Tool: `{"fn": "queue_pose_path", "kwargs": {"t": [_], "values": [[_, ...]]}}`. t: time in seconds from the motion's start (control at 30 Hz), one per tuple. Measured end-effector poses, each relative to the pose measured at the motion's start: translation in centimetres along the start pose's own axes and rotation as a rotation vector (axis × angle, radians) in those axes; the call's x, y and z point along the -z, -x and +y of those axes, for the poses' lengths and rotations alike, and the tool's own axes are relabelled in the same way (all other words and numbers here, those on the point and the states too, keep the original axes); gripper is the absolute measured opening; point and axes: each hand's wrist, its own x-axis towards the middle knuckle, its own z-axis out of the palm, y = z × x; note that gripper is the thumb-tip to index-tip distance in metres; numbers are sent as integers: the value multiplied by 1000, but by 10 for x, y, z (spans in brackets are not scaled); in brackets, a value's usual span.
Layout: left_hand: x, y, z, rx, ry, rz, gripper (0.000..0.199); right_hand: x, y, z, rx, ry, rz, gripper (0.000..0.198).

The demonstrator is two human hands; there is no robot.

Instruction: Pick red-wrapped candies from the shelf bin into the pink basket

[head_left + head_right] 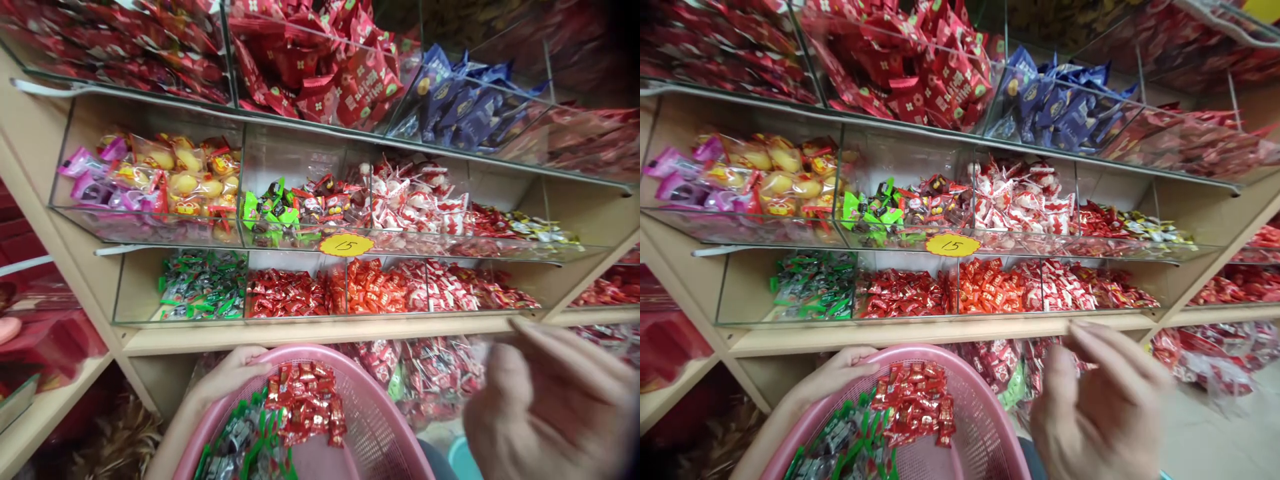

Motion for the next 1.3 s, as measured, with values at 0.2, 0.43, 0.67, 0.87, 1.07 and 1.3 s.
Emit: {"fn": "queue_pose_path", "kwargs": {"t": [0.2,0.43,0.67,0.87,1.07,1.3], "values": [[-4,-7,-1,-9,42,-3,31,-65,28,18,95,-77,-746,28],[-4,-12,-6,11,82,-21,33,-195,71,29,-17,328,-1363,29],[-2,-11,-8,-2,65,-13,36,-210,69,33,-112,309,-1394,34],[-3,-10,-4,-8,98,-11,33,-140,60,24,-826,-503,-1176,27],[-4,-9,-3,-2,24,-4,39,-69,68,7,-1491,-1096,-1026,33],[-8,-10,5,0,-68,-13,38,-50,75,9,-1513,-1080,-902,37]]}}
